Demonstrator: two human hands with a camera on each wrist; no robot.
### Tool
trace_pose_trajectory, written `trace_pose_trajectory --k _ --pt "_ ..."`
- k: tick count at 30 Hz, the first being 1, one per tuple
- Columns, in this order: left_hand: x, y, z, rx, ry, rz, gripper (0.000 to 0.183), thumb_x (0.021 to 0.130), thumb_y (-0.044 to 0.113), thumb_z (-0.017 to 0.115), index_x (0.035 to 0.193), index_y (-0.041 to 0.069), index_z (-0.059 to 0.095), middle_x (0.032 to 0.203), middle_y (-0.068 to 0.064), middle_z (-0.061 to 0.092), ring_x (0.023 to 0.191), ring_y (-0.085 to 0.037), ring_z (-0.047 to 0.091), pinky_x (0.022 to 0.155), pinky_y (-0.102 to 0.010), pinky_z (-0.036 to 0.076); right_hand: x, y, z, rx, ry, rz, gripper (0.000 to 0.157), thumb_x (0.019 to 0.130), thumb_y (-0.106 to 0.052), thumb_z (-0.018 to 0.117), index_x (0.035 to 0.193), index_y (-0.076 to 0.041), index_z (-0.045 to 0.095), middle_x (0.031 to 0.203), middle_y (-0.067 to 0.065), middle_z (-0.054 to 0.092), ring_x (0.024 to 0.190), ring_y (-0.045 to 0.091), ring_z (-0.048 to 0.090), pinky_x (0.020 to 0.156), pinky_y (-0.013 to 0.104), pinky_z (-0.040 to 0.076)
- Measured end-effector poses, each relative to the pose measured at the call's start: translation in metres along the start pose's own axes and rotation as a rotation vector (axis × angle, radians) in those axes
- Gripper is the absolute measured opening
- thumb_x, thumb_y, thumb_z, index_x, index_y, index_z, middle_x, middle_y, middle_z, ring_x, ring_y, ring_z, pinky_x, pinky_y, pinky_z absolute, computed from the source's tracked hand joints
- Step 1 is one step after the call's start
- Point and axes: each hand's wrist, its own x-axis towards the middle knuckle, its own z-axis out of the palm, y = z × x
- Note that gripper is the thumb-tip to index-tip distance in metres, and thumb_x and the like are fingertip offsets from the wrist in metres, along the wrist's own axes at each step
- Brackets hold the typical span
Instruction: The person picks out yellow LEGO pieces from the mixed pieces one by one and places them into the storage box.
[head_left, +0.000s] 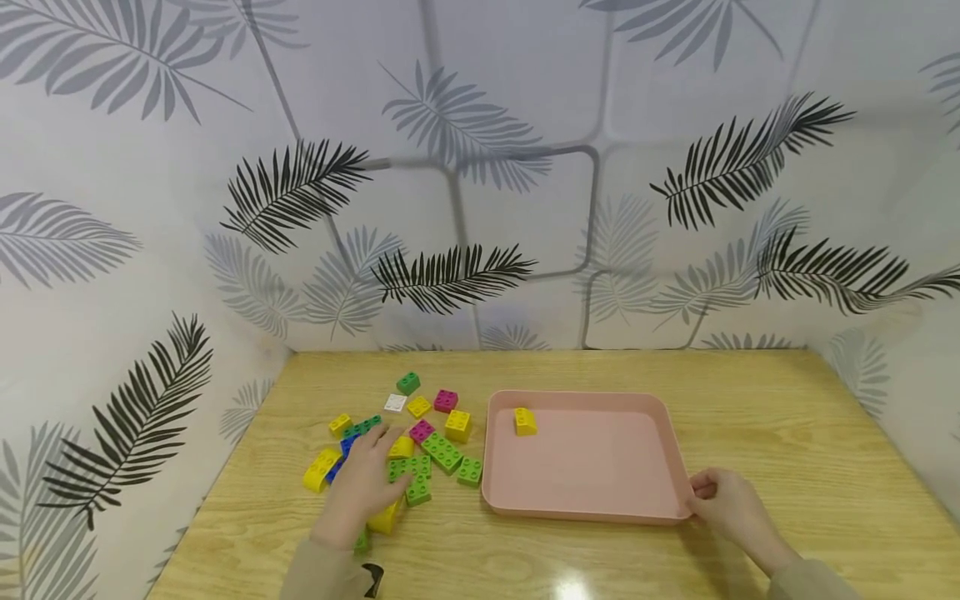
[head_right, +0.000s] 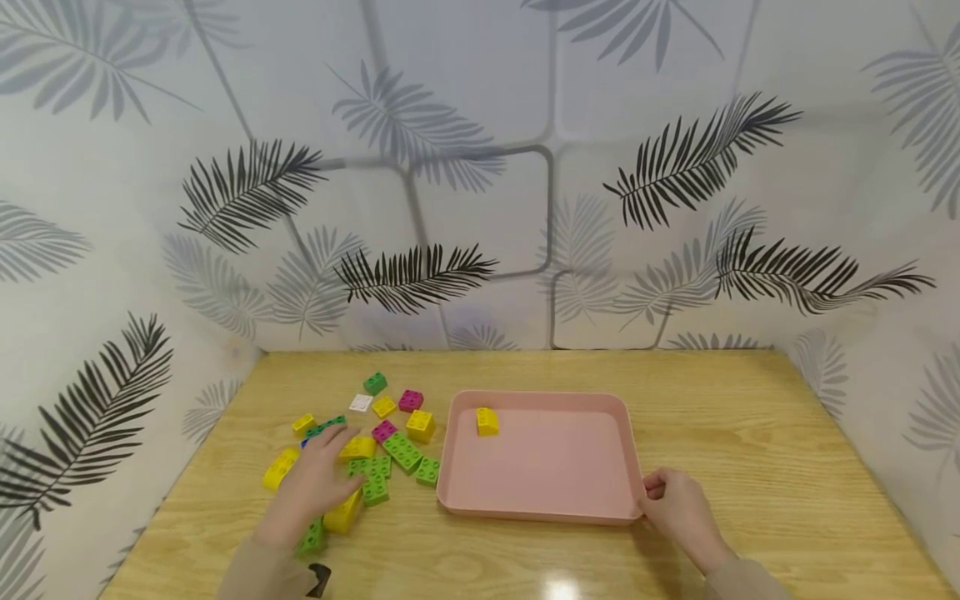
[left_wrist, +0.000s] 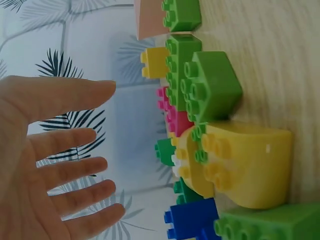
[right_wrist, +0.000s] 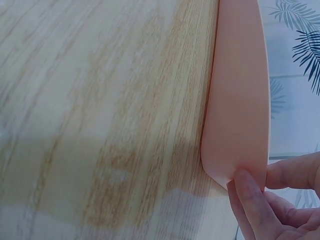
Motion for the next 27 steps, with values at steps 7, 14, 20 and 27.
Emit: trace_pose_trajectory --k 7,14,20,27 --pt "-0.012 -0.009 0.01 -0.027 -0.096 -0.102 0.057 0.073 0.018 0.075 0.121 -0.003 0.052 0.124 -0.025 0.046 0.113 -0.043 0.045 0.09 -0.053 0.042 0.0 0.0 -0.001 -0.026 -0.008 -0.004 0.02 0.074 0.001 0.062 0.09 0.014 0.059 0.076 0.01 0.063 0.07 0.021 0.06 0.056 0.028 0.05" --pt "-0.018 -0.012 0.022 -0.09 -0.132 -0.163 0.055 0.076 0.016 0.07 0.123 -0.005 0.051 0.125 -0.027 0.046 0.115 -0.044 0.044 0.093 -0.054 0.039 0.0 -0.002 -0.001 -0.037 0.005 -0.009 0.02 0.072 0.001 0.063 0.088 0.013 0.06 0.075 0.01 0.063 0.07 0.02 0.06 0.056 0.026 0.049" --pt "-0.022 -0.015 0.029 -0.088 -0.128 -0.176 0.055 0.07 0.011 0.072 0.118 -0.007 0.053 0.119 -0.025 0.048 0.109 -0.039 0.05 0.091 -0.05 0.042 0.0 -0.002 -0.001 -0.039 0.013 -0.009 0.019 0.072 0.001 0.063 0.087 0.012 0.061 0.075 0.01 0.063 0.07 0.02 0.06 0.055 0.026 0.049" --pt "-0.021 -0.015 0.034 -0.074 -0.122 -0.169 0.05 0.065 0.001 0.07 0.112 -0.007 0.057 0.109 -0.022 0.051 0.1 -0.034 0.053 0.086 -0.048 0.046 -0.001 -0.001 -0.001 -0.03 0.019 -0.005 0.019 0.072 0.002 0.062 0.088 0.013 0.06 0.074 0.01 0.063 0.07 0.021 0.06 0.055 0.025 0.05"
